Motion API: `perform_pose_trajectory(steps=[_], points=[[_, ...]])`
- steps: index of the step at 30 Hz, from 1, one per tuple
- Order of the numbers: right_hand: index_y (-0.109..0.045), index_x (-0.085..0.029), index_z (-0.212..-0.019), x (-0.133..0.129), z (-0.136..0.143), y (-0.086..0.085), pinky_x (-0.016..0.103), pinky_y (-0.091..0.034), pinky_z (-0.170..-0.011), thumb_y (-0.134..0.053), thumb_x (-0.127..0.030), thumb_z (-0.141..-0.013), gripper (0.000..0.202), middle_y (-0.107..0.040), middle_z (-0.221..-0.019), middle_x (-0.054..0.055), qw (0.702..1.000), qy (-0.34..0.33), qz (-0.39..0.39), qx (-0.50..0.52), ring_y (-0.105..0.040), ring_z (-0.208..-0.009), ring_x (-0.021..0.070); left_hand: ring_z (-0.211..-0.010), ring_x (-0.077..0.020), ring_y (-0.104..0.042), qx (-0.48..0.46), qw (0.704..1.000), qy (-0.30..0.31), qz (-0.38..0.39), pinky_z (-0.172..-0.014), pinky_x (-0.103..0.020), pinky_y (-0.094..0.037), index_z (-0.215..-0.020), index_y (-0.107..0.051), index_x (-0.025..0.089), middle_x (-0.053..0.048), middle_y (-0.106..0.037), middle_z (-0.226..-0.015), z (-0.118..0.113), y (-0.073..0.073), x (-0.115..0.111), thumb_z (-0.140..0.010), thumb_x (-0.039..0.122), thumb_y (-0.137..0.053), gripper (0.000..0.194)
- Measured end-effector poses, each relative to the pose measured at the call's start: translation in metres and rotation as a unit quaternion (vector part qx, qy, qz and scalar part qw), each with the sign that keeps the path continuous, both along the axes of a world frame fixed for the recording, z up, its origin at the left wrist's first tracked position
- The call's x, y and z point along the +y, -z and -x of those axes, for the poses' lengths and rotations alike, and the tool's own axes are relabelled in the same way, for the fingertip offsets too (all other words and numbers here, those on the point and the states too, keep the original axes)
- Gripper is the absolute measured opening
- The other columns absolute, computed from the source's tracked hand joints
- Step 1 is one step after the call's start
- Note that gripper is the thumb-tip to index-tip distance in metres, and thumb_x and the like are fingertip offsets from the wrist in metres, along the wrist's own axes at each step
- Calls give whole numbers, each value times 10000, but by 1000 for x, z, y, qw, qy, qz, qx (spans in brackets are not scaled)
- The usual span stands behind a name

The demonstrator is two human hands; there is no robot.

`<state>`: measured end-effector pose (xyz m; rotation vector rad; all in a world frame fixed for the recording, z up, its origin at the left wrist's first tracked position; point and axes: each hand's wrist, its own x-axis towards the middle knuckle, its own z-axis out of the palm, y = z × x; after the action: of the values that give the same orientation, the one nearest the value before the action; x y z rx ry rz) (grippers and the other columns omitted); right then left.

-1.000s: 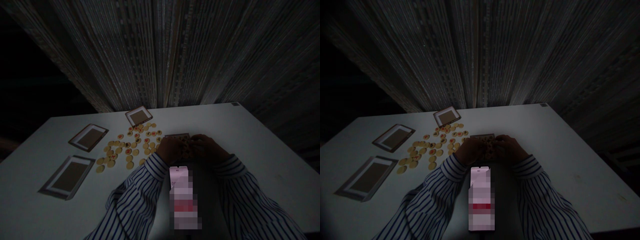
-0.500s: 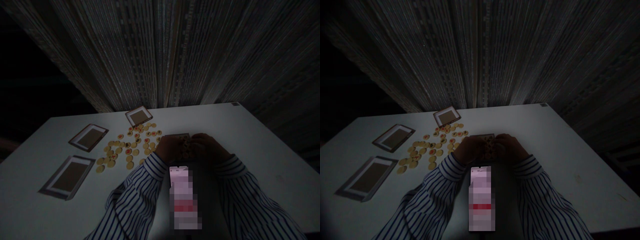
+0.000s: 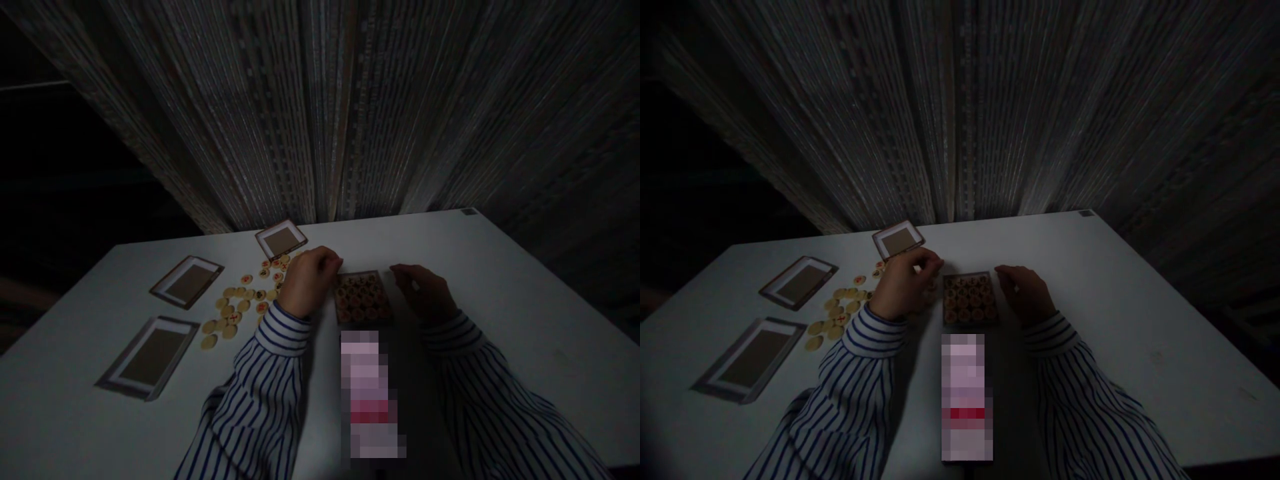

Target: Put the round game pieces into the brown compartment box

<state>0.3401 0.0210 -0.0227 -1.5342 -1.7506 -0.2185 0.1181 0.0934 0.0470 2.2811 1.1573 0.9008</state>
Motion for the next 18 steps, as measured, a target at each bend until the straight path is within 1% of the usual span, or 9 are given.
perform_pose_trajectory(steps=[4, 8, 11, 14, 16, 18], points=[[-660, -187, -879, 0, 2, -2, 313, -509, -601, -411, -315, -867, 280, -698, -764, 62, 1000, -1, -9, 23, -633, -663, 170, -607, -122, -554, -43, 999, -29, -11, -598, -228, -408, -736, -627, 155, 9, -608, -625, 10, -12, -2, -793, 349, -545, 218], [-661, -203, -835, -1, 3, -3, 316, -515, -608, -417, -336, -863, 279, -703, -771, 55, 999, -3, -20, 34, -640, -670, 171, -626, -129, -561, -74, 995, -57, -20, -613, -229, -418, -746, -641, 153, 1, -630, -658, 16, -18, -6, -795, 401, -532, 275], [-656, -217, -787, -2, 4, -3, 307, -510, -598, -419, -350, -859, 281, -698, -740, 42, 999, 1, -19, 33, -634, -647, 163, -650, -133, -580, -90, 993, -70, -19, -635, -228, -434, -796, -658, 156, -5, -648, -680, 25, -18, -11, -823, 373, -490, 276], [-641, -212, -719, -2, 5, -4, 302, -498, -580, -410, -373, -862, 316, -685, -690, 46, 1000, 10, -18, 22, -625, -622, 167, -699, -140, -606, -105, 990, -92, -10, -667, -232, -452, -899, -656, 151, -19, -670, -732, 40, -17, -15, -837, 331, -461, 273], [-635, -203, -707, -2, 5, -6, 308, -494, -581, -391, -380, -868, 342, -682, -685, 59, 1000, 18, -18, 18, -626, -624, 178, -721, -149, -614, -123, 984, -124, -12, -678, -241, -459, -920, -650, 146, -27, -676, -743, 52, -15, -18, -828, 332, -470, 275], [-635, -197, -722, -2, 6, -7, 316, -496, -597, -375, -380, -872, 352, -683, -695, 67, 999, 21, -18, 17, -633, -643, 187, -702, -151, -613, -144, 976, -161, -12, -674, -249, -462, -887, -651, 137, -32, -672, -727, 66, -14, -21, -810, 350, -495, 275]])
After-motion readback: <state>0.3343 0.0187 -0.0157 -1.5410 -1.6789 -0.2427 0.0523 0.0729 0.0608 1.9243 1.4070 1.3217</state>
